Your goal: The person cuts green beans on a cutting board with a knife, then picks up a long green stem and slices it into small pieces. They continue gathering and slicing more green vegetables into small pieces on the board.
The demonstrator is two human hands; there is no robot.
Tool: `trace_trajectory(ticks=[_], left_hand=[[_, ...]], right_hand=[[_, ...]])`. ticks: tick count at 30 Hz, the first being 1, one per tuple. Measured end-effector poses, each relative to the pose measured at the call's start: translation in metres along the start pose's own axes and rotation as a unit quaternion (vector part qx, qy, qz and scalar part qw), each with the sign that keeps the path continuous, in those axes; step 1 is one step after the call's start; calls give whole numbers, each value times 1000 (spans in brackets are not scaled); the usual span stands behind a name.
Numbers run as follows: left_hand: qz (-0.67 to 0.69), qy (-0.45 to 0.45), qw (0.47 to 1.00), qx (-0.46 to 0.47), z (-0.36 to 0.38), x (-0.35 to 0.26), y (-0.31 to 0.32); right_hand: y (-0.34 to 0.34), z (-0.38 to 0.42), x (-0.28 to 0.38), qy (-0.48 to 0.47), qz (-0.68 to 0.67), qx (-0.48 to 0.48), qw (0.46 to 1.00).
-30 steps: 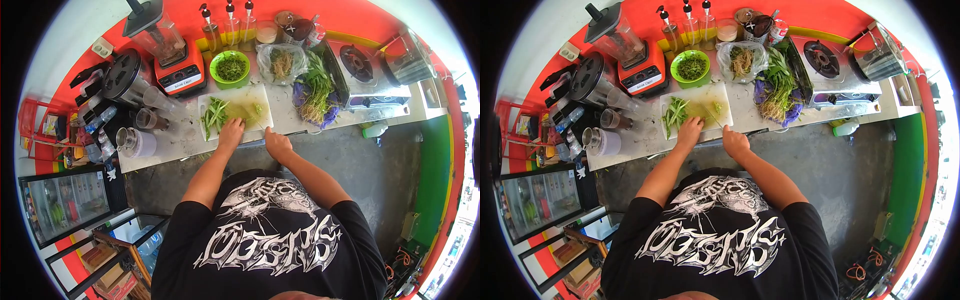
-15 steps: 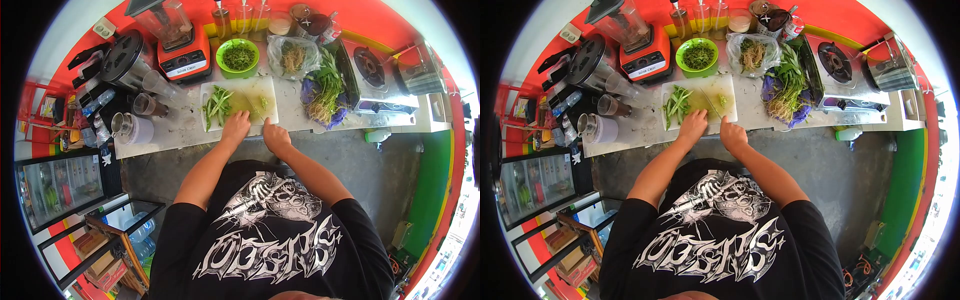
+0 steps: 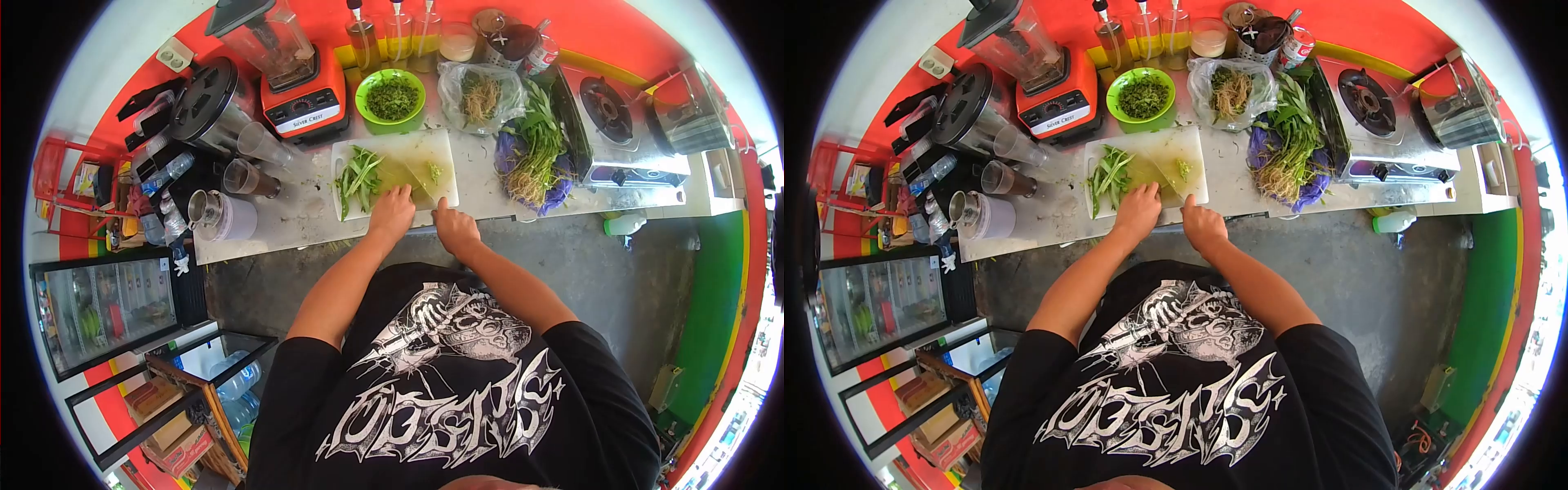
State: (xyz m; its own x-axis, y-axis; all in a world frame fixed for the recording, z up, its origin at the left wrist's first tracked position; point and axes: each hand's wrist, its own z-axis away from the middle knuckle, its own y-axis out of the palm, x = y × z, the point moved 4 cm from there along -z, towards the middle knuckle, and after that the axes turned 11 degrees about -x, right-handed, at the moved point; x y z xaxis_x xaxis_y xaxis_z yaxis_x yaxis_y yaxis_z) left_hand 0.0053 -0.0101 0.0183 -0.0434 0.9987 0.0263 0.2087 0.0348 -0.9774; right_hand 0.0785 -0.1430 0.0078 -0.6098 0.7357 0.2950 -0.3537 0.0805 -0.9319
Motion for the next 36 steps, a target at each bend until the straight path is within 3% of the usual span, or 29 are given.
trace_trajectory(ticks=[15, 27, 29, 36], left_hand=[[7, -24, 999, 49, -10, -4, -4], [17, -2, 1000, 6, -5, 10, 5], [68, -17, 997, -42, -3, 15, 7], [97, -39, 994, -29, -3, 20, 9]], right_hand=[[7, -21, 11, -16, -9, -28, 999], [3, -22, 22, -13, 2, -44, 999], [5, -24, 22, -24, 14, -49, 998], [7, -16, 22, 6, -15, -18, 1000]])
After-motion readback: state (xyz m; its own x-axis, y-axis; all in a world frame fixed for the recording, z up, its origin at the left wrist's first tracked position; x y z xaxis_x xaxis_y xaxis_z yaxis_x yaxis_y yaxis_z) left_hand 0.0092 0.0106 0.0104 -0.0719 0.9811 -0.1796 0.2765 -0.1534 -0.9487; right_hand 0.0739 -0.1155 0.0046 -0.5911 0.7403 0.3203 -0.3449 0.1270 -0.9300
